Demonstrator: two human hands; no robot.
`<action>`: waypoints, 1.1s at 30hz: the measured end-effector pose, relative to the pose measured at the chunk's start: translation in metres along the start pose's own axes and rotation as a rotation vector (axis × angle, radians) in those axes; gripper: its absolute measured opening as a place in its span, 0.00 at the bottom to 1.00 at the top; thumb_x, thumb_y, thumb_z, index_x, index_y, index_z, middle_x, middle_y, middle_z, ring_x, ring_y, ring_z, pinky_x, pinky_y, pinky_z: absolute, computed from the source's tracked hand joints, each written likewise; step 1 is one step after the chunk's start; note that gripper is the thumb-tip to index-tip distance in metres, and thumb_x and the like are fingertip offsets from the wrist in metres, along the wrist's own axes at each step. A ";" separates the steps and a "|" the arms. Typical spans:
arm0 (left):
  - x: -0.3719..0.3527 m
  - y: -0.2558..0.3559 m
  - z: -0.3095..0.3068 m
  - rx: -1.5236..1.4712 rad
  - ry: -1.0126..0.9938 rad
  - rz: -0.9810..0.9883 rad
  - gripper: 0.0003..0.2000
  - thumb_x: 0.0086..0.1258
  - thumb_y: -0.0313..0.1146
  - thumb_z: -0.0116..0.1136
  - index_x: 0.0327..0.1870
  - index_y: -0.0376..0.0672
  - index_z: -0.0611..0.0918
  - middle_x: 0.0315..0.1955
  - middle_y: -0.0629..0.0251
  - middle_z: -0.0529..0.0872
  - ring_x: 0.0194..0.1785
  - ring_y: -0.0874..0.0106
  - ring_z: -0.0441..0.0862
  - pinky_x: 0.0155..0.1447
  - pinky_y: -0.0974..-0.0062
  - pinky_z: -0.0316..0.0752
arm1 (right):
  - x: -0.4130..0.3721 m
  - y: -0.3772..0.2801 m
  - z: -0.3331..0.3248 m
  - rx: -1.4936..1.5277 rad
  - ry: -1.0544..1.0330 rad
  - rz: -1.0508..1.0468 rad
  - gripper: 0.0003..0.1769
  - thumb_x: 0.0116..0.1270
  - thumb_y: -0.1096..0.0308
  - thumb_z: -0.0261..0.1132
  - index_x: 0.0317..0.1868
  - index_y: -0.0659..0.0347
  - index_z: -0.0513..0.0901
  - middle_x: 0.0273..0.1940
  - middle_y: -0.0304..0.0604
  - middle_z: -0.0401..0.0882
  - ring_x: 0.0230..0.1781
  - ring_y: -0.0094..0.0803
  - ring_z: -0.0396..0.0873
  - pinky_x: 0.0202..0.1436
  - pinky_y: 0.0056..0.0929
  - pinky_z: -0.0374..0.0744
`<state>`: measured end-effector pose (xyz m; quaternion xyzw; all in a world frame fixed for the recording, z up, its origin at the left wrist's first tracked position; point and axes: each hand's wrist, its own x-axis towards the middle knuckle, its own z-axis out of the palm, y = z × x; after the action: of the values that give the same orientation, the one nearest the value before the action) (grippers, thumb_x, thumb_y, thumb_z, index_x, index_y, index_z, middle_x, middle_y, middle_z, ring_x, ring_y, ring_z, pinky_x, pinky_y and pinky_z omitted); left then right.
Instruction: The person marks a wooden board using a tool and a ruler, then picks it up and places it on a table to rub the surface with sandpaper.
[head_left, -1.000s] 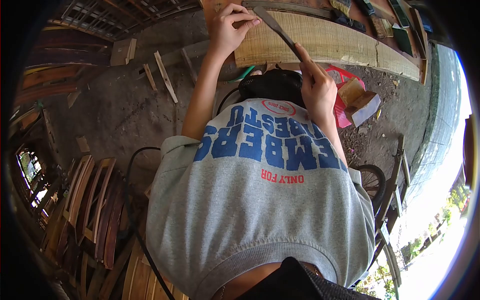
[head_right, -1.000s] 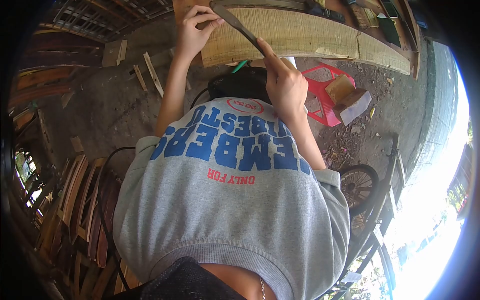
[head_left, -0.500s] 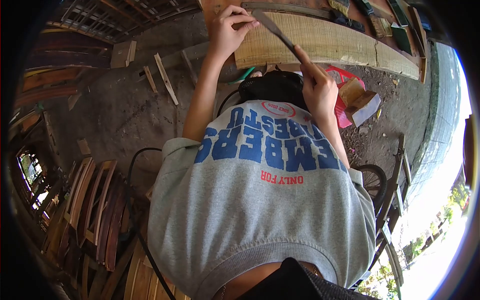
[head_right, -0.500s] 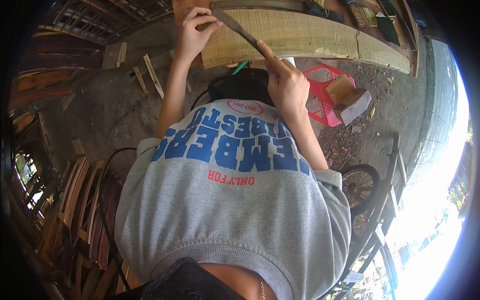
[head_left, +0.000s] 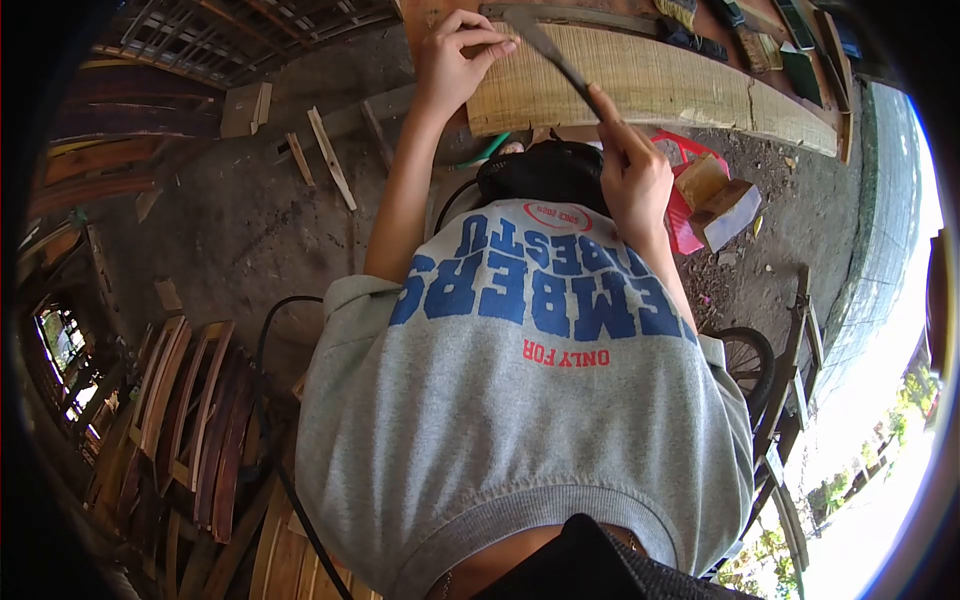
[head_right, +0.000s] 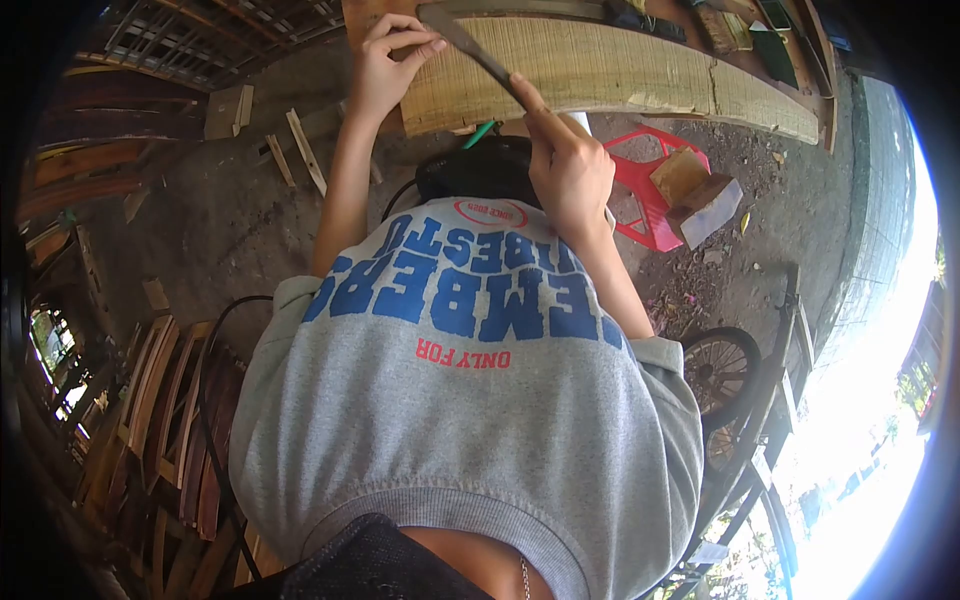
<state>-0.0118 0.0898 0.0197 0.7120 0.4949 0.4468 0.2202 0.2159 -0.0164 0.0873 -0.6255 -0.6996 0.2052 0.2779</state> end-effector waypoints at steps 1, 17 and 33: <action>-0.003 0.001 -0.001 -0.001 -0.004 -0.007 0.10 0.58 0.34 0.74 0.37 0.40 0.90 0.37 0.68 0.85 0.43 0.71 0.84 0.48 0.73 0.76 | -0.002 -0.003 -0.001 0.077 0.059 0.013 0.28 0.68 0.71 0.61 0.66 0.32 0.77 0.27 0.41 0.80 0.23 0.39 0.79 0.28 0.37 0.77; 0.002 0.003 -0.003 0.018 -0.033 -0.018 0.10 0.59 0.34 0.73 0.37 0.39 0.89 0.37 0.68 0.85 0.44 0.70 0.84 0.50 0.74 0.76 | -0.004 0.003 0.000 0.114 0.065 0.017 0.28 0.68 0.73 0.61 0.65 0.35 0.78 0.27 0.43 0.80 0.23 0.40 0.79 0.27 0.36 0.76; 0.007 0.002 0.000 -0.061 0.050 0.003 0.07 0.62 0.38 0.71 0.37 0.49 0.91 0.35 0.70 0.86 0.37 0.70 0.85 0.42 0.74 0.78 | 0.005 0.023 -0.014 0.032 0.009 0.201 0.25 0.71 0.67 0.61 0.65 0.31 0.78 0.31 0.48 0.85 0.28 0.44 0.84 0.32 0.38 0.78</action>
<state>-0.0096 0.0949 0.0241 0.6942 0.4854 0.4798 0.2287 0.2418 -0.0096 0.0841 -0.6890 -0.6286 0.2403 0.2692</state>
